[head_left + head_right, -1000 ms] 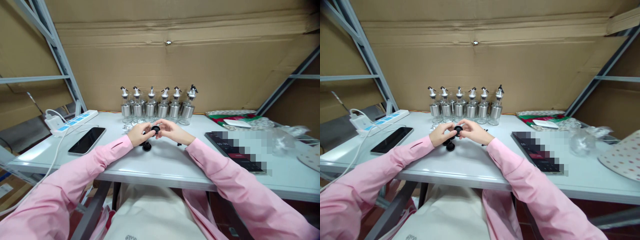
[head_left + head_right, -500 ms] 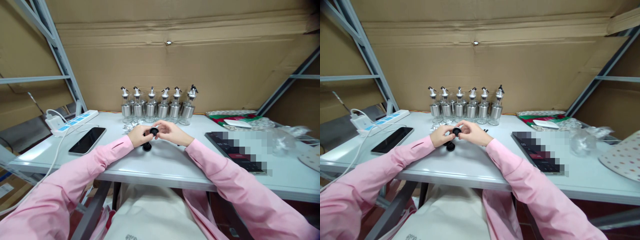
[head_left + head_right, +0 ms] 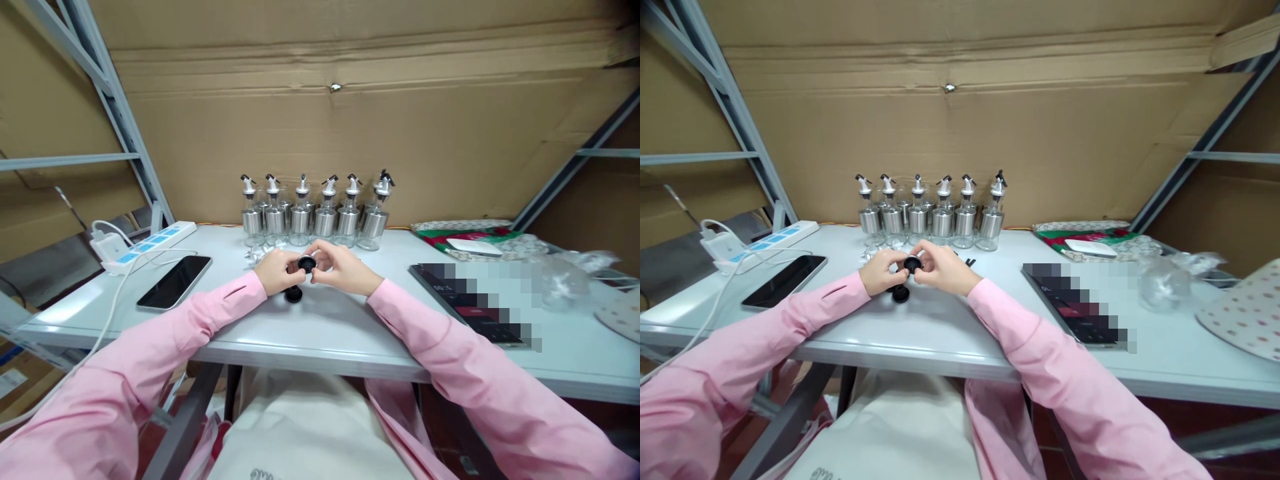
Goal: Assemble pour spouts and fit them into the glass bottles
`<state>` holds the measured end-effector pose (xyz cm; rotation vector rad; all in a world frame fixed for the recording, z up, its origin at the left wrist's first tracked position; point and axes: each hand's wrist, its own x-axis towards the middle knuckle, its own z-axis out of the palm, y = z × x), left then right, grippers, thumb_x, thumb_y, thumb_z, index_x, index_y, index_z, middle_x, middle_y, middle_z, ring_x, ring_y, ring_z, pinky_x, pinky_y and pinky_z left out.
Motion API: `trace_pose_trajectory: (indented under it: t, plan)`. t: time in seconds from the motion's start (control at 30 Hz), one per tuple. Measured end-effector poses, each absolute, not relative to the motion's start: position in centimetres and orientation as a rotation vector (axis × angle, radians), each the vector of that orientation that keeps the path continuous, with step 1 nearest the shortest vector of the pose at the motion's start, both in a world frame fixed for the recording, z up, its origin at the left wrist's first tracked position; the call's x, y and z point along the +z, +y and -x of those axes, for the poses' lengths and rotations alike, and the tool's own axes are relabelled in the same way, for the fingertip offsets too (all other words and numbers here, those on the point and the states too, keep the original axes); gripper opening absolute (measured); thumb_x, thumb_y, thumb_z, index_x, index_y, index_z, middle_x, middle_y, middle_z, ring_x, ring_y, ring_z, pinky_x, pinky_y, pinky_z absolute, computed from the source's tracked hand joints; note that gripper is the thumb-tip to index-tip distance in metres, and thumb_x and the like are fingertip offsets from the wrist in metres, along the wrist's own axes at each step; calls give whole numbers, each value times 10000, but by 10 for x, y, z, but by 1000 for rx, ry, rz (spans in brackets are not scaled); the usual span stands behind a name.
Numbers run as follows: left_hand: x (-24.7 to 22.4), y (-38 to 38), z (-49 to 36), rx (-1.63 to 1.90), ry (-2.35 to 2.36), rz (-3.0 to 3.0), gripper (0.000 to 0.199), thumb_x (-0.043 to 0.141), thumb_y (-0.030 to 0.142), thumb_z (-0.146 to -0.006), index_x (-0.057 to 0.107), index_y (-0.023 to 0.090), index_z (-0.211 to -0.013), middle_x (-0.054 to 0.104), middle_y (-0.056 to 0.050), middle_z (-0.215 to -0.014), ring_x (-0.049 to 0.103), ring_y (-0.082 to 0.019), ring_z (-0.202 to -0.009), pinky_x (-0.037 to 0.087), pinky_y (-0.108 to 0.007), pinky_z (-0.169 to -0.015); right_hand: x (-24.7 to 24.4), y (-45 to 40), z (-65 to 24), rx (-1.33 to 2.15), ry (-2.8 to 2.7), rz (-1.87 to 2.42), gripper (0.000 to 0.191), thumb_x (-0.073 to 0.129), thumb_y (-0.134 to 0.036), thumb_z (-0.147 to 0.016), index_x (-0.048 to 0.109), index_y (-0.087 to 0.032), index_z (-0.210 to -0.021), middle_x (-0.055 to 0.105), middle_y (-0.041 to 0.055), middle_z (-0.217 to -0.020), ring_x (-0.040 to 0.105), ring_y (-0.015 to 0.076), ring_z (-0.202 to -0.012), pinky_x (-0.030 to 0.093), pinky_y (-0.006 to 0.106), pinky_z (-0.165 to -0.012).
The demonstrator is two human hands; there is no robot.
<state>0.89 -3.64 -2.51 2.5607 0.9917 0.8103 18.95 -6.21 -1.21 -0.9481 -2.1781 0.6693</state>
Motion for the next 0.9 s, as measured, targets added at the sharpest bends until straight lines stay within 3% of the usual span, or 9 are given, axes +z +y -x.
trace_pose_trajectory:
  t: [0.2,0.53,0.7,0.9]
  plan:
    - [-27,-35,-9,836,970,-2608,175,455,286,-653,503,163,-539,488,24,-494,446,-104,-517,345,-215,-568,-8,-65,-191,747,-2162,955,203,506,-130,-650,481,-194,-841,642,-32,-643,600,106,-455,440,188,-473]
    - [-27,-36,-9,875,946,-2633,174,453,285,-672,491,171,-546,492,27,-494,449,-104,-510,352,-220,-571,-7,-66,-192,712,-2167,991,179,514,-162,-658,484,-198,-830,598,-57,-595,460,53,-335,351,156,-354]
    - [-28,-33,-6,1112,903,-2542,215,469,371,-756,532,167,-726,576,3,-638,557,-135,-647,419,-242,-668,-8,-61,-192,745,-2039,917,225,546,-191,-693,442,-202,-892,643,-12,-726,599,104,-504,448,204,-496]
    - [-28,-35,-5,1227,797,-2430,340,528,402,-792,499,163,-1031,619,-47,-966,607,-120,-728,463,-251,-746,-9,-59,-193,632,-2007,857,256,616,-272,-705,464,-200,-898,638,14,-798,589,115,-635,482,246,-609]
